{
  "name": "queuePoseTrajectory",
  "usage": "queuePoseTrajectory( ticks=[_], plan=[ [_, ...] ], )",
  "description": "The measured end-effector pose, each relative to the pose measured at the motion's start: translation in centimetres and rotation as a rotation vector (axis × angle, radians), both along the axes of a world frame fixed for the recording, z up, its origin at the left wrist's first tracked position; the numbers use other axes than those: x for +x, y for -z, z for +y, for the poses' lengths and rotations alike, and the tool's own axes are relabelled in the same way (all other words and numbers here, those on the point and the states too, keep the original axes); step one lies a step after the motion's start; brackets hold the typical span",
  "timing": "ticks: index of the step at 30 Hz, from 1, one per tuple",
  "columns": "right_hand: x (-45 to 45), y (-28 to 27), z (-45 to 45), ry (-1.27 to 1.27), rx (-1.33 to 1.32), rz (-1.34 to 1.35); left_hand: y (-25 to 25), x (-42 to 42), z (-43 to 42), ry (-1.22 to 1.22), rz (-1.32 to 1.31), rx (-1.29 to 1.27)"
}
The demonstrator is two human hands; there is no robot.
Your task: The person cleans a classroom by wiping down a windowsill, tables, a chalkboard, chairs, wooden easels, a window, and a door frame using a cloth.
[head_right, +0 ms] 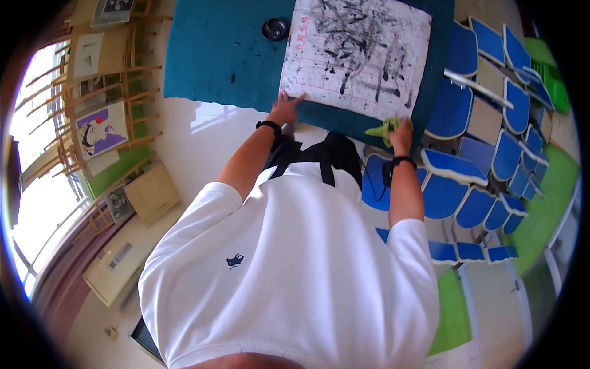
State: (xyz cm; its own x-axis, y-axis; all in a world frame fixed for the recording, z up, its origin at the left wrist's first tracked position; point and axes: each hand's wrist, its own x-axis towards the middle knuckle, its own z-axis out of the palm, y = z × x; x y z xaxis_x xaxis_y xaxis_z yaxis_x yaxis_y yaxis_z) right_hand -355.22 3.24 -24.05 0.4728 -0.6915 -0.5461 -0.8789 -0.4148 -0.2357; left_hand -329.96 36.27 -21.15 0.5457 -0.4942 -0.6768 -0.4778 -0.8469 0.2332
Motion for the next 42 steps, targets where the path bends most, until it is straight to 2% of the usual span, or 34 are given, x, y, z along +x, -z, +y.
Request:
queuePoseTrajectory(
  ticks=[2,4,6,8,10,11,12,14,15,16,18,19,20,21,23,24,25,26,27,28,30,34,36,38,39,40,42],
  plan=[
    [-3.5,3.7,-2.0,-0.005,0.120,0.002,0.7,-0.2,0.2,0.014,0.007,-0.019],
    [-3.0,1.4,0.2,0.084,0.012,0.120,0.6,0.3,0.5,0.013,0.008,-0.031],
    [-0.1,-0.6,1.8,-0.054,0.193,0.354,-0.2,0.1,0.9,0.127,0.074,-0.040],
    [3.7,-1.5,5.3,-0.131,0.306,0.190,-1.0,-0.3,1.5,0.114,0.124,-0.106],
    [8.4,-2.5,10.0,-0.205,0.430,-0.157,-0.1,-0.6,2.4,0.116,0.023,-0.474],
    [11.4,-4.0,12.8,-0.300,0.497,-0.204,0.6,-0.7,3.1,0.193,-0.119,-0.603],
    [14.4,-5.9,15.5,-0.398,0.563,-0.241,0.7,0.0,3.5,0.171,-0.121,-0.630],
    [19.5,-7.0,20.5,-0.503,0.636,-0.337,0.4,1.3,5.3,-0.100,0.380,-0.944],
    [21.8,-8.0,22.6,-0.413,0.752,-0.236,-1.3,2.2,7.0,-0.342,0.438,-0.964],
    [24.4,-8.8,24.5,-0.337,0.856,-0.129,-1.1,3.3,8.9,-0.362,0.339,-0.999],
    [25.5,-7.4,28.2,-0.256,1.097,-0.286,-0.4,4.6,12.5,-0.429,0.117,-1.040],
    [26.0,-7.8,30.5,-0.131,1.076,-0.249,1.2,5.2,15.3,-0.393,0.001,-0.928],
    [27.8,-8.2,30.8,-0.052,1.027,-0.188,1.5,6.7,16.8,-0.493,-0.048,-0.858],
    [29.8,-8.0,30.0,-0.146,0.998,-0.132,1.8,8.8,18.2,-0.583,-0.223,-0.883],
    [32.3,-6.0,30.5,-0.472,0.433,-0.129,1.7,13.6,21.7,-0.745,-0.614,-0.772],
    [34.1,-5.3,31.5,-0.524,0.420,-0.110,0.9,16.8,24.3,-0.984,-0.707,-0.710],
    [34.5,-4.2,31.4,-0.512,0.379,0.042,0.0,19.3,26.4,-1.147,-0.803,-0.672],
    [34.1,-3.1,30.4,-0.493,0.329,0.200,0.0,21.4,28.5,-1.248,-0.849,-0.623],
    [34.0,-1.1,29.6,-0.566,0.386,0.351,-1.3,23.3,31.2,-1.315,-0.806,-0.661],
    [34.4,-1.2,30.4,-0.585,0.380,0.360,-1.3,24.9,33.4,-1.336,-0.810,-0.654],
    [34.9,-2.1,31.8,-0.679,0.290,0.596,-0.6,27.1,36.5,-1.286,-0.862,-0.636],
    [35.7,-2.5,32.1,-0.678,0.340,0.648,1.6,27.3,37.1,-1.198,-0.685,-0.479],
    [36.1,-1.3,30.4,-0.744,0.344,0.658,3.1,25.3,34.4,-0.997,-0.618,-0.310],
    [35.2,0.1,29.0,-0.752,0.418,0.569,2.9,22.9,31.7,-0.888,-0.559,-0.285],
    [35.8,-0.5,28.9,-0.684,0.461,0.583,3.6,21.5,30.4,-0.880,-0.593,-0.341],
    [36.1,-1.3,28.7,-0.732,0.419,0.570,3.5,20.2,29.3,-0.866,-0.618,-0.400],
    [36.9,-1.6,29.0,-0.736,0.423,0.564,1.2,18.8,28.3,-0.808,-0.547,-0.435]
  ],
)
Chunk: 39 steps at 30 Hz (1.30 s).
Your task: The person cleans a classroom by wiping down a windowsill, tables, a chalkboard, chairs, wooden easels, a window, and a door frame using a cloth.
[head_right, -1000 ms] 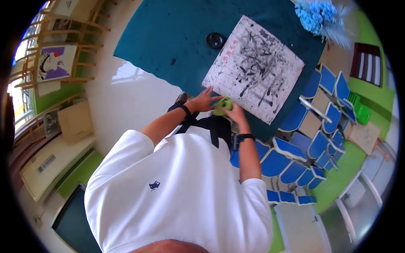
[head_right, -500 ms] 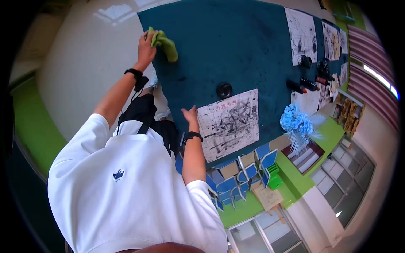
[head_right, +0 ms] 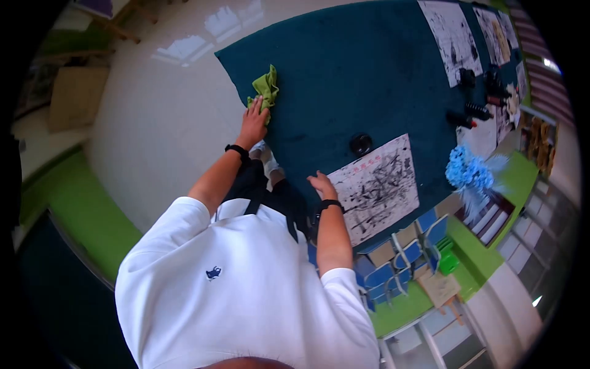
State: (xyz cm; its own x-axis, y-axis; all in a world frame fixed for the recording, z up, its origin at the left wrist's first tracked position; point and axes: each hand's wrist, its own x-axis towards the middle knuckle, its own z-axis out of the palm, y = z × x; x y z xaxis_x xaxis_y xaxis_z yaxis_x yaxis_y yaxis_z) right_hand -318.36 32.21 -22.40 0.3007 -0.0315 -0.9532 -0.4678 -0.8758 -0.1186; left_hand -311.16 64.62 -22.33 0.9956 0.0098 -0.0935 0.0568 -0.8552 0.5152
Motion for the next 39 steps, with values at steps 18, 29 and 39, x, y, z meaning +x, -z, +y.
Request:
queuePoseTrajectory(
  ticks=[18,29,39],
  plan=[
    [-1.3,2.3,5.7,0.467,-0.269,-0.229,-2.4,11.5,3.8,-0.265,-0.209,-0.161],
    [-5.0,1.4,1.3,0.364,0.089,-0.526,0.6,15.8,0.9,0.436,0.039,0.447],
    [-0.5,-9.7,11.0,1.045,0.435,-0.352,0.0,25.0,17.4,-0.114,0.213,0.037]
  ],
)
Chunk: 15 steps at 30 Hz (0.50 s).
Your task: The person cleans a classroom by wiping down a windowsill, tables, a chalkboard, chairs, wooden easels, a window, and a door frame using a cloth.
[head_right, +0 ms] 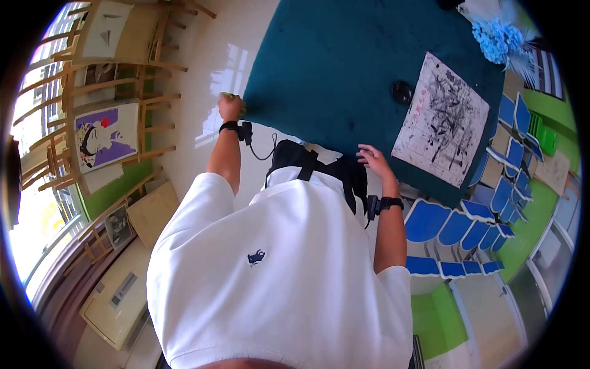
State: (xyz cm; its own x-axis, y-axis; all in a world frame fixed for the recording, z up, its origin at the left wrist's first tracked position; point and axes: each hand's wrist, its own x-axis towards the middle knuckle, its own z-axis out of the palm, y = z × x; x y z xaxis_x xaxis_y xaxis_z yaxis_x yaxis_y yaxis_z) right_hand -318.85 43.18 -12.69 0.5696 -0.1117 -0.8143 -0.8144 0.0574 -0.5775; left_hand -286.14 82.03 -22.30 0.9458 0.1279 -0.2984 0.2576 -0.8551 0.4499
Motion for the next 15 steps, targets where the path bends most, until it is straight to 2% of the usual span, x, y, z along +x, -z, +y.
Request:
queuePoseTrajectory(
  ticks=[2,4,5,7,9,10,11,12,13,14,15],
  plan=[
    [-0.7,-0.8,2.0,0.132,0.064,0.012,-1.3,0.7,2.2,-0.220,-0.183,-0.092],
    [-0.8,-0.7,2.8,0.128,0.026,0.016,-1.7,0.9,1.7,-0.051,-0.295,-0.103],
    [-1.0,-0.7,3.3,0.141,-0.014,0.024,-1.1,0.8,0.8,0.037,-0.299,-0.083],
    [-1.2,-0.3,3.8,0.105,-0.051,0.032,-0.5,-0.6,-2.4,0.211,-0.052,-0.164],
    [-1.3,0.6,4.2,0.076,-0.097,0.043,1.8,-2.8,-6.4,0.527,0.254,-0.136],
    [-1.3,1.4,4.5,0.043,-0.134,0.026,1.4,-4.5,-8.6,0.706,0.293,-0.188],
    [-1.3,2.0,4.5,0.009,-0.171,0.009,0.7,-6.6,-10.9,0.885,0.329,-0.237],
    [-1.0,2.5,4.3,0.022,-0.175,0.004,2.7,-9.0,-12.8,1.031,0.210,-0.342],
    [-0.4,3.3,4.8,-0.056,-0.296,-0.034,6.9,-11.0,-14.8,1.192,0.135,-0.395],
    [0.2,4.5,6.3,-0.113,-0.412,-0.067,6.2,-12.4,-16.4,1.243,0.130,-0.441],
    [1.4,6.3,7.6,-0.063,-0.402,-0.080,5.3,-13.7,-17.4,1.297,0.124,-0.489]
  ],
)
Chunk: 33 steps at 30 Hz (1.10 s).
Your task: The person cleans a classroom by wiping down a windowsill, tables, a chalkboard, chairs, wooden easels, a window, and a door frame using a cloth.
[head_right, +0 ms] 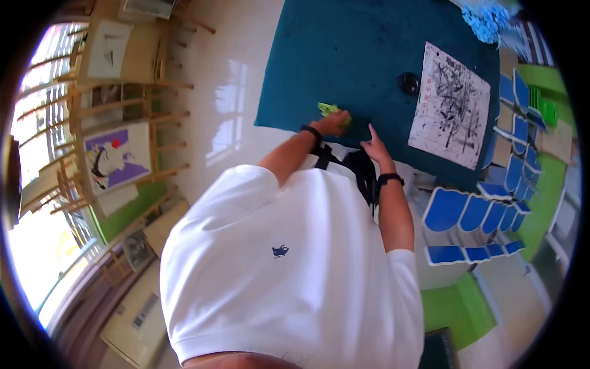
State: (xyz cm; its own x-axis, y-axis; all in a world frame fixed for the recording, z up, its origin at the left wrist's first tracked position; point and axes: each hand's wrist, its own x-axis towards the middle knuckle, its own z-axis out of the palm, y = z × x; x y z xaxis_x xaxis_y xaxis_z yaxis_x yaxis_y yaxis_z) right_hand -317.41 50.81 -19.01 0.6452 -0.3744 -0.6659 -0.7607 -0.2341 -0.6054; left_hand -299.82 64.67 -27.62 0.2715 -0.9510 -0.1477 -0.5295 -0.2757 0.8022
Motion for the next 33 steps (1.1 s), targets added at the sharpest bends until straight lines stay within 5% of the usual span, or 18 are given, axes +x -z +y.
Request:
queuePoseTrajectory(
  ticks=[4,6,12,18,20,26,29,33],
  plan=[
    [6.9,4.5,3.4,-0.035,-0.137,-0.108,0.4,-1.6,-0.1,0.044,0.021,-0.141],
    [10.1,2.4,5.7,-0.159,-0.075,0.007,-0.1,1.0,2.2,0.084,0.072,0.195],
    [11.4,2.1,9.2,-0.301,-0.288,-0.128,-4.9,4.4,17.0,-0.012,-0.336,0.350],
    [4.9,2.0,1.8,-0.130,-0.402,0.091,-5.2,4.9,21.4,-0.229,-0.175,0.556],
    [0.6,2.6,-0.9,-0.031,-0.428,0.153,-1.1,4.4,21.6,-0.277,-0.256,0.321],
    [-13.2,4.6,-8.0,0.209,-0.650,0.395,-0.2,3.6,19.3,-0.480,-0.183,0.334],
    [-14.9,6.3,-10.9,0.460,-0.607,0.197,0.0,4.7,18.7,-0.375,-0.270,0.555],
    [-7.9,6.7,-8.8,0.459,-0.807,0.065,-2.9,5.7,16.0,-0.444,-0.177,0.678]
  ],
)
